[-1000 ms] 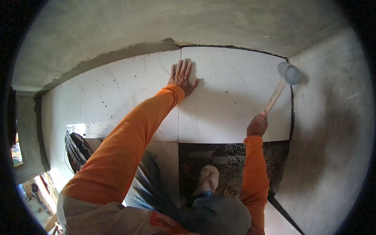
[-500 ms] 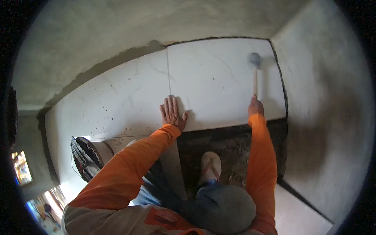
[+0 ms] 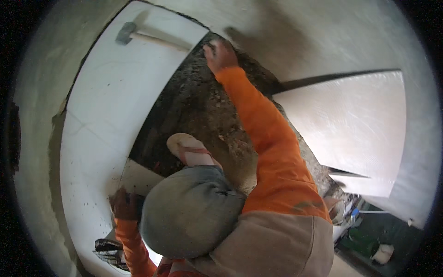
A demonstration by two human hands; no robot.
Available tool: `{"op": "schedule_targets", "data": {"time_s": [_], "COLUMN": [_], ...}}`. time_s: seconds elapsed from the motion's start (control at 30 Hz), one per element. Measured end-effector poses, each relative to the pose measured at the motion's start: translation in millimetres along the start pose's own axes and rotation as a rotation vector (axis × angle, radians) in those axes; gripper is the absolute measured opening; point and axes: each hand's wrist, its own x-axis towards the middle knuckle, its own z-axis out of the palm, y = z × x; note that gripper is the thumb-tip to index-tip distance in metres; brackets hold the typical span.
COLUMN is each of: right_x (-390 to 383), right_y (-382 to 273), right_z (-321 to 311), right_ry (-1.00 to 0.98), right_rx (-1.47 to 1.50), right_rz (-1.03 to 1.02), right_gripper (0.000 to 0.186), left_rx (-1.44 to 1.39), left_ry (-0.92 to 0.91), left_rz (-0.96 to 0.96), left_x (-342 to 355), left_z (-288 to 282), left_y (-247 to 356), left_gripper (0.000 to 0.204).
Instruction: The person installs floor tiles by positioning them on adhesive and tapping them with a rubber mallet to level them. They use a trowel to apply and adjust the mortar at the edges and in the corner.
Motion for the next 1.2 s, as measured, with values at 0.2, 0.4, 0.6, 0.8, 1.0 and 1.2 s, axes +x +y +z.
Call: {"op": "schedule_targets", "data": {"time_s": [0.2,0.4,0.6,0.8,1.0,1.2], "right_x": [-235,-299,-218,-252,-274,-245], "right_y": [117,154,155,66,17,-4], "right_z": [-120,-101,-105,-68,-50,-30], "right_ry": [-0.059,-0.143,-0.308,-0.19,-0.445,-0.624], "right_rx": [-0.486,-0.619,-0.81,-0.394,-0.243,-0.235], "right_rz": [0.63,0.827,0.752,0.26,0.141,0.069], "right_gripper": [0.047,0.051,0.049,0.046,0.043,0.041], "left_rx": [0.049,-0.262,-0.363,-0.299,-0.417,-1.264], "left_ry": [0.568,0.392,0.747,0.538,0.57,0.593], "left_rz": [-0.047,-0.17,-0.222,-0.25,-0.255,-0.626], "left_x": [-55,-64,-9,-51,-146,-262], "left_z": [64,13,43,18,58,118], "left_y": [-23,0,-28,-5,19,44], "left_gripper": [0.052,0.042,0.028,0.051,0.057,0.047]}}
